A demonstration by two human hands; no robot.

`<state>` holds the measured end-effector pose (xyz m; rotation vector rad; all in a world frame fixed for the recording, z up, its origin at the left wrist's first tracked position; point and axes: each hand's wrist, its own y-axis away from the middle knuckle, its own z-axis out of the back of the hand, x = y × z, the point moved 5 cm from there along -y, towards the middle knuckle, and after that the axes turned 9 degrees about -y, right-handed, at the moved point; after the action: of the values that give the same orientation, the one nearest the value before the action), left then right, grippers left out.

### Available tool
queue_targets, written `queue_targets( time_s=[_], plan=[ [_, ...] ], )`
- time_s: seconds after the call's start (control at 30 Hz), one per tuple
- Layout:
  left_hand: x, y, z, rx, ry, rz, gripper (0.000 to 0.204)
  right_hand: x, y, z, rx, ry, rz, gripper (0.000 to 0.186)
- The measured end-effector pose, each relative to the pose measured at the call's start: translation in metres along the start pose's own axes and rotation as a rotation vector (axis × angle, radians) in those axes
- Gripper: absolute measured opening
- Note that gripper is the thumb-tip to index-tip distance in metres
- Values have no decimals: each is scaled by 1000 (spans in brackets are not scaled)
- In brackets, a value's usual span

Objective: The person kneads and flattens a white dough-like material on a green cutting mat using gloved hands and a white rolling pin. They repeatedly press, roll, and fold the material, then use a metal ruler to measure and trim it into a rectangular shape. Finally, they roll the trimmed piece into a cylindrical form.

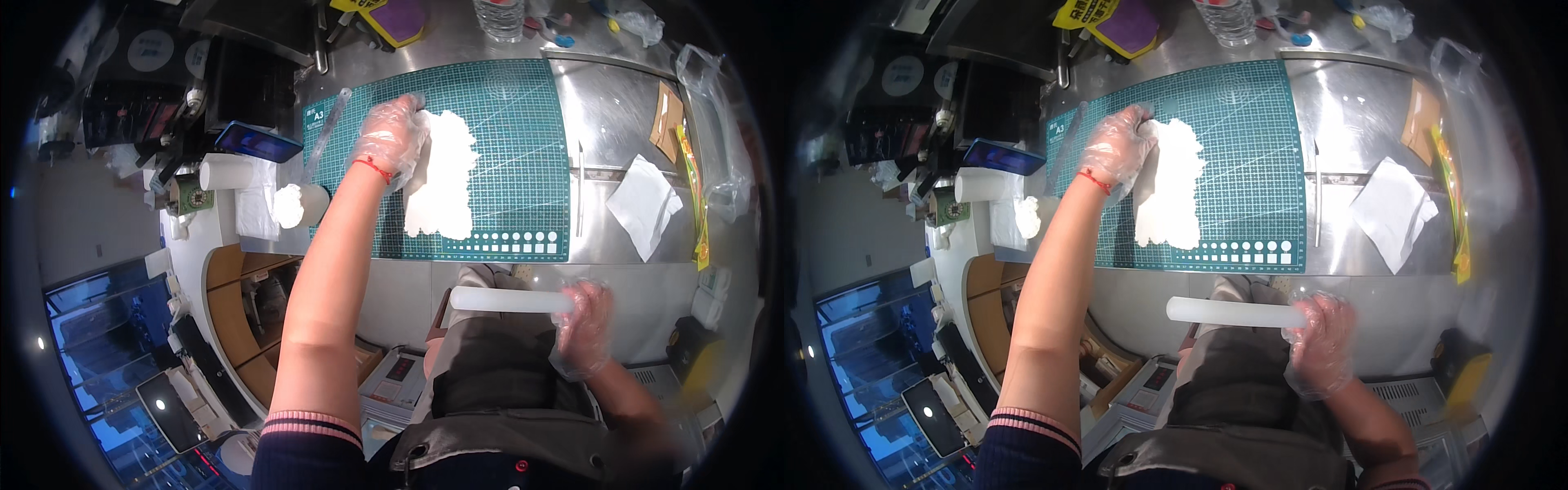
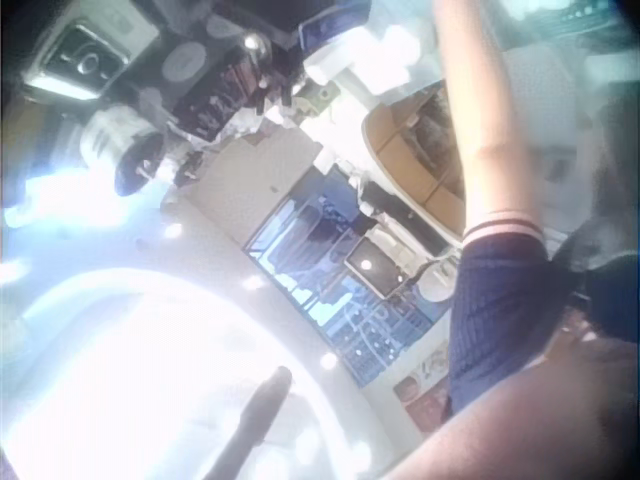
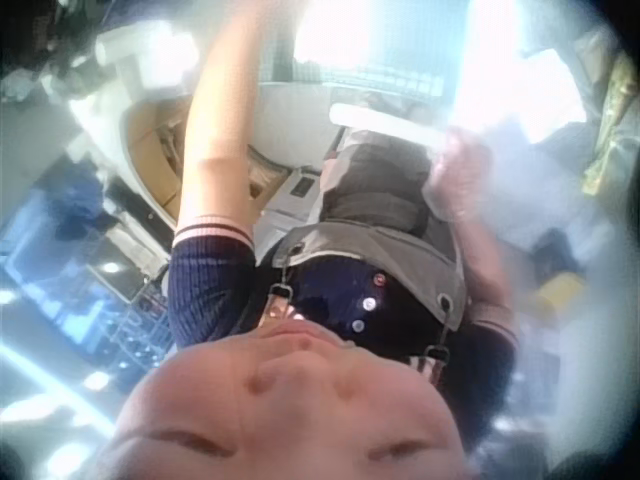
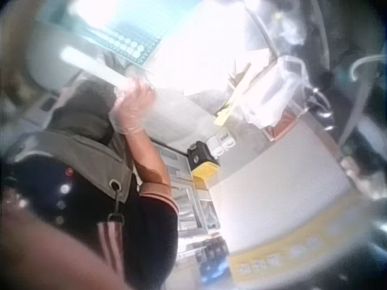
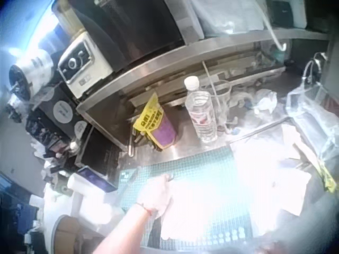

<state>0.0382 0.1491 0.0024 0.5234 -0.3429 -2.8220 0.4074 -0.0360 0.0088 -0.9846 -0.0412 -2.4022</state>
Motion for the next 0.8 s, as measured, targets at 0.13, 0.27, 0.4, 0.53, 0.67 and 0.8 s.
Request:
queue_targets(
  time_s=[0.13,0.27,0.4,0.53,0.67,0.8],
  plan=[
    [-15,-9,10,153,-235,43,40,-4,18,7,-41,-64,-103,45],
    [-22,-3,20,266,-187,67,38,-4,35,20,-98,-92,-184,45],
    [-14,17,31,228,-118,4,30,-3,53,33,-141,-52,-248,42],
    [2,39,29,252,152,-52,18,0,69,33,-153,-22,-341,37],
    [13,46,34,295,458,-80,14,11,74,22,-200,-5,-405,35],
    [12,54,52,392,681,-99,19,30,66,10,-290,-94,-487,33]
  ],
)
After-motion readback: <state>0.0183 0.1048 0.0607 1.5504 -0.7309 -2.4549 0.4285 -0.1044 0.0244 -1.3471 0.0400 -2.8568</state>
